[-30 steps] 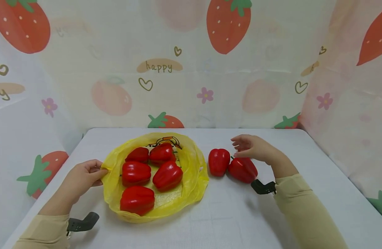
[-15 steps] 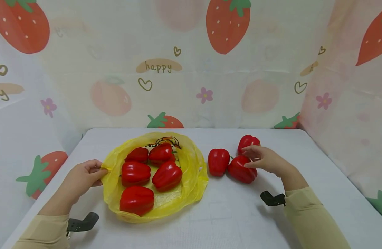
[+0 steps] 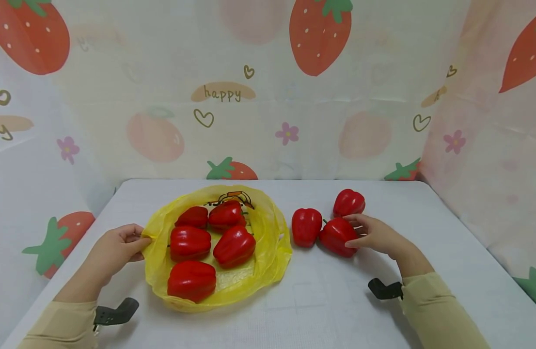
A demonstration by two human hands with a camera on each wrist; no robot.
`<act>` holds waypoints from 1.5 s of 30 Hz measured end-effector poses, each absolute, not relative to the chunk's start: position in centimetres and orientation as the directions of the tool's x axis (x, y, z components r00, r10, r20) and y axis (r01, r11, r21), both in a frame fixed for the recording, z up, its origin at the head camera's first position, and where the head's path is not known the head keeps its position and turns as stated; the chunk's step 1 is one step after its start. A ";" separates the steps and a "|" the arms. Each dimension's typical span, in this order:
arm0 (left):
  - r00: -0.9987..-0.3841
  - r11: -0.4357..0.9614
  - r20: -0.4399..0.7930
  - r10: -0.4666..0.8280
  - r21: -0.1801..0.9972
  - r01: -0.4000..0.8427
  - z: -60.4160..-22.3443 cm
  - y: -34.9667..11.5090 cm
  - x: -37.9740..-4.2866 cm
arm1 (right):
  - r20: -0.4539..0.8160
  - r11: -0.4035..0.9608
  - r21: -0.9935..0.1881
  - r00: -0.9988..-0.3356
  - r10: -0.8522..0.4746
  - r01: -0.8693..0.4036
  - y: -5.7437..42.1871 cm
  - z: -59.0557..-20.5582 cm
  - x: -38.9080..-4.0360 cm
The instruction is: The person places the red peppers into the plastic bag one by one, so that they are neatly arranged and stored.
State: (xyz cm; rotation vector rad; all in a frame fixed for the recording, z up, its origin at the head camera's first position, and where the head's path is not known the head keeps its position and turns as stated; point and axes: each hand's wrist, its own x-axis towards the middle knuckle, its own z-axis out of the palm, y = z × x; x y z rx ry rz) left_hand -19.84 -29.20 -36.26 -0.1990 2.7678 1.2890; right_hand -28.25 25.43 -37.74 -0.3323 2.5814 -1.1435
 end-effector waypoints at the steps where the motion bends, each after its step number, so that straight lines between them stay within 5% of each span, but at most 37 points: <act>1: -0.988 0.638 -0.128 -0.083 0.755 -0.151 -36.3 -29.2 -19.8 | -0.173 0.660 -0.745 -0.930 -0.324 -0.092 25.4 -37.8 -28.2; 45: -0.991 0.623 -0.119 -0.067 0.771 -0.134 -36.3 -29.3 -20.0 | -0.132 0.669 -0.741 -0.966 -0.224 -0.054 26.5 -38.5 -28.6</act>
